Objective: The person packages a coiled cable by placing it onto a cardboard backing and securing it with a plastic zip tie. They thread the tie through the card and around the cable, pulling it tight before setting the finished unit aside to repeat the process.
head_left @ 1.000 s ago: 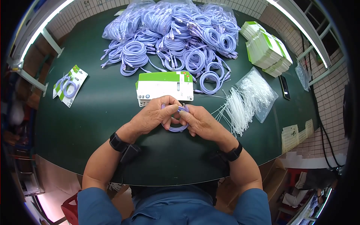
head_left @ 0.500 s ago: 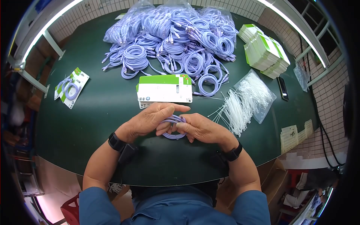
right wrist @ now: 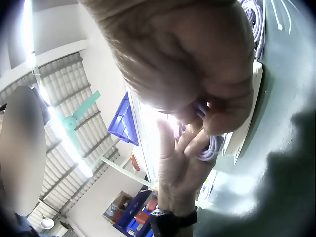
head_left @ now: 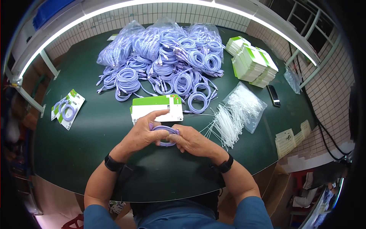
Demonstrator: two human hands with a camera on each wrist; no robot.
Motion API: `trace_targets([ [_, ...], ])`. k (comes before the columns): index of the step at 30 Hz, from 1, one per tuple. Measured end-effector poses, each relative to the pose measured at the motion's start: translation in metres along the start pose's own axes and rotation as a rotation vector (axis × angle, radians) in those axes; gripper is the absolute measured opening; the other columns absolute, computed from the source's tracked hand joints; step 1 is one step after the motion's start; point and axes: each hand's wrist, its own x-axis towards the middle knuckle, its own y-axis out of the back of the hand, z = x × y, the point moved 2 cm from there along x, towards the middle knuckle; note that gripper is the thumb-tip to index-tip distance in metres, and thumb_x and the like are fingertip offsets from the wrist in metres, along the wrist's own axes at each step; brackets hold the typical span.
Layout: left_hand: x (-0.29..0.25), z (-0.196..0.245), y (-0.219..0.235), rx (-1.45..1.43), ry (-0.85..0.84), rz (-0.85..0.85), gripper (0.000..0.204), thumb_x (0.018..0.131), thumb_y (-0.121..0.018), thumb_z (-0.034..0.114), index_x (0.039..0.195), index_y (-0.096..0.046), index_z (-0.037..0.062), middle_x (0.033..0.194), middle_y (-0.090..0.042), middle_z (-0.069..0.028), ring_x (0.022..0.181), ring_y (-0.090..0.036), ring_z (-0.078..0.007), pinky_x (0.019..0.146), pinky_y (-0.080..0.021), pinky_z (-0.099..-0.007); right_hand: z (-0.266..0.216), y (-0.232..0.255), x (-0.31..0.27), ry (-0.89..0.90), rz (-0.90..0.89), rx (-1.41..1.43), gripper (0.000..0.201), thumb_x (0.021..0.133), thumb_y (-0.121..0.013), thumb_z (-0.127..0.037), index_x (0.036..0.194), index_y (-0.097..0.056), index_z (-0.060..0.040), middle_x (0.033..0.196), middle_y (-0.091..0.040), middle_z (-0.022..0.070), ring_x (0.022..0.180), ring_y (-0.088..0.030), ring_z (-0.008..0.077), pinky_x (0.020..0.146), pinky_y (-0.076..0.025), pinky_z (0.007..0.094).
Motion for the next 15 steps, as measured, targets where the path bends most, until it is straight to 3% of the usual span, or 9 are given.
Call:
trace_targets([
  [2,0.003,-0.004,0.001,-0.079,-0.204,0.175,0.071,0.09,-0.079,0.014,0.153,-0.05,-0.0016,0.102,-0.072,-0.0079,0.082,-0.067,-0.0125,0.066,-0.049,-0.0249,0.001,0.005,-0.001,-0.06,0.038,0.154,0.034,0.112,-0.056,-0.031,0.102,-0.063,0.0004,0.081,-0.062,0.0077,0.064,-0.061,0.0163,0.06,-0.05,0.0319],
  [3,0.002,0.0,0.0,-0.08,-0.209,0.175,0.071,0.09,-0.079,0.014,0.153,-0.05,-0.0016,0.102,-0.072,-0.0079,0.082,-0.067,-0.0125,0.066,-0.049,-0.0249,0.001,0.008,0.0,-0.059,0.039,0.149,0.034,0.112,-0.056,-0.031,0.102,-0.063,0.0004,0.081,-0.062,0.0077,0.064,-0.061,0.0163,0.06,-0.05,0.0319],
  [6,-0.018,0.034,-0.005,0.739,-0.722,0.75,0.085,0.082,-0.084,0.009,0.157,-0.043,0.0003,0.125,-0.068,-0.0133,0.106,-0.067,-0.0217,0.08,-0.052,-0.0278,0.005,0.014,0.0,-0.039,0.152,0.324,0.036,0.113,-0.055,-0.035,0.105,-0.065,-0.0015,0.08,-0.061,0.0016,0.061,-0.057,0.0084,0.057,-0.048,0.0252],
  [7,-0.025,0.035,-0.009,0.741,-0.714,0.748,0.085,0.082,-0.084,0.009,0.157,-0.043,0.0003,0.125,-0.068,-0.0133,0.106,-0.067,-0.0217,0.08,-0.052,-0.0278,0.005,0.014,-0.001,-0.043,0.148,0.331,0.036,0.113,-0.055,-0.035,0.105,-0.065,-0.0015,0.08,-0.061,0.0016,0.061,-0.057,0.0084,0.057,-0.048,0.0252],
  [9,-0.032,0.032,-0.022,0.662,-0.665,0.35,0.093,0.079,-0.088,0.011,0.158,-0.04,0.0014,0.139,-0.06,-0.0182,0.119,-0.064,-0.0312,0.093,-0.054,-0.0362,0.003,0.018,-0.003,-0.038,0.209,0.431,0.038,0.113,-0.054,-0.036,0.106,-0.066,-0.0012,0.081,-0.061,0.0011,0.062,-0.056,0.008,0.058,-0.048,0.0241],
  [15,-0.014,0.018,-0.06,0.805,-0.624,0.325,0.089,0.08,-0.089,0.019,0.155,-0.045,0.0019,0.133,-0.061,-0.0192,0.115,-0.065,-0.0368,0.096,-0.057,-0.0432,0.013,0.001,0.0,0.001,0.291,0.513,0.042,0.114,-0.052,-0.04,0.106,-0.067,-0.001,0.081,-0.062,0.0009,0.065,-0.057,0.007,0.058,-0.048,0.0225],
])
